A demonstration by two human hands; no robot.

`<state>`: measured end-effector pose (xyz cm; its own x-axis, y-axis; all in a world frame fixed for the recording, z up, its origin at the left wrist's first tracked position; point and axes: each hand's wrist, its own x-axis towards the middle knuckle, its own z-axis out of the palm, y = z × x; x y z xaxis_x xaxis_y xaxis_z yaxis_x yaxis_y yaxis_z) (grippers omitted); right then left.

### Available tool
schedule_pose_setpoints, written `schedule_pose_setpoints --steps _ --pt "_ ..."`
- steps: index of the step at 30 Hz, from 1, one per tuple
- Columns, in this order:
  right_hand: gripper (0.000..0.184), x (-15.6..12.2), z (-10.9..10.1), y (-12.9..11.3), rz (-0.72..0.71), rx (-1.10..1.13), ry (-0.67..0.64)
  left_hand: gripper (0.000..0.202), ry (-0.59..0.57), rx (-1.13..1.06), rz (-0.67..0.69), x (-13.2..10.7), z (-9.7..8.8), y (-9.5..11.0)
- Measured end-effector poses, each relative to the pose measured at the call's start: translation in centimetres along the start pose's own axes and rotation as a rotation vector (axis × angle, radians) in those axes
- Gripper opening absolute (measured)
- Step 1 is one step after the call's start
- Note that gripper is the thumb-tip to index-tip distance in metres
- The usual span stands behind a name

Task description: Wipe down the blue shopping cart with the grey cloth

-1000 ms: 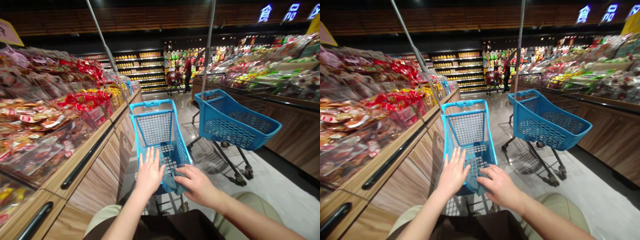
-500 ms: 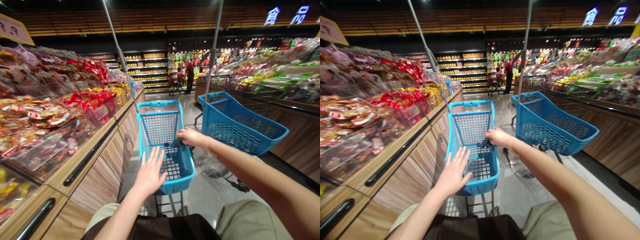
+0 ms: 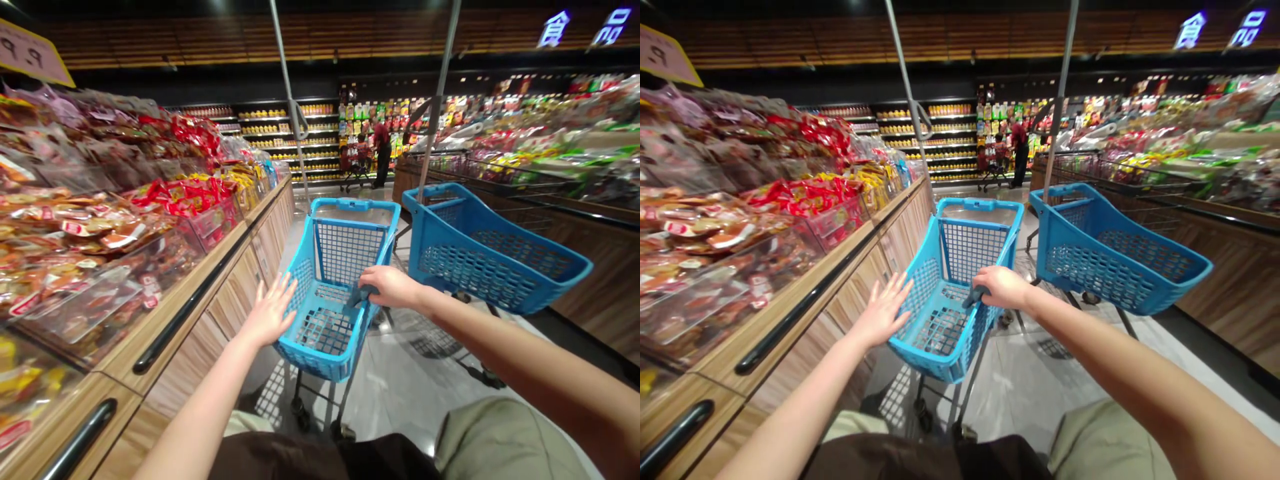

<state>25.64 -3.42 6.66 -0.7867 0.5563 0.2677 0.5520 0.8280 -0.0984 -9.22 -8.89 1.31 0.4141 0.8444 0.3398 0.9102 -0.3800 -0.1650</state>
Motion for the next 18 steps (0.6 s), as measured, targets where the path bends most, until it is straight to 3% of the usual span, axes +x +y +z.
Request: schedule_pose_setpoints --steps 3,7,11,14,18 --pt "0.024 -0.1 0.6 -1.9 0.018 0.015 0.033 0.065 0.023 0.058 -0.174 0.9 0.6 -0.2" --pt "0.033 -1.0 2.8 -4.2 0.027 0.063 0.189 0.064 0.055 -0.036 -0.324 2.5 1.3 3.7" --pt "0.035 -1.8 4.5 -5.3 0.019 0.029 0.297 0.065 0.054 -0.096 -0.284 3.5 1.9 6.6" --pt "0.033 -2.6 4.4 -4.7 -0.020 -0.042 0.232 0.072 -0.026 -0.089 -0.252 3.8 2.2 6.0" --pt "0.032 -5.5 2.3 -2.4 -0.021 -0.144 0.156 0.076 -0.115 -0.099 -0.175 4.6 2.3 4.6"
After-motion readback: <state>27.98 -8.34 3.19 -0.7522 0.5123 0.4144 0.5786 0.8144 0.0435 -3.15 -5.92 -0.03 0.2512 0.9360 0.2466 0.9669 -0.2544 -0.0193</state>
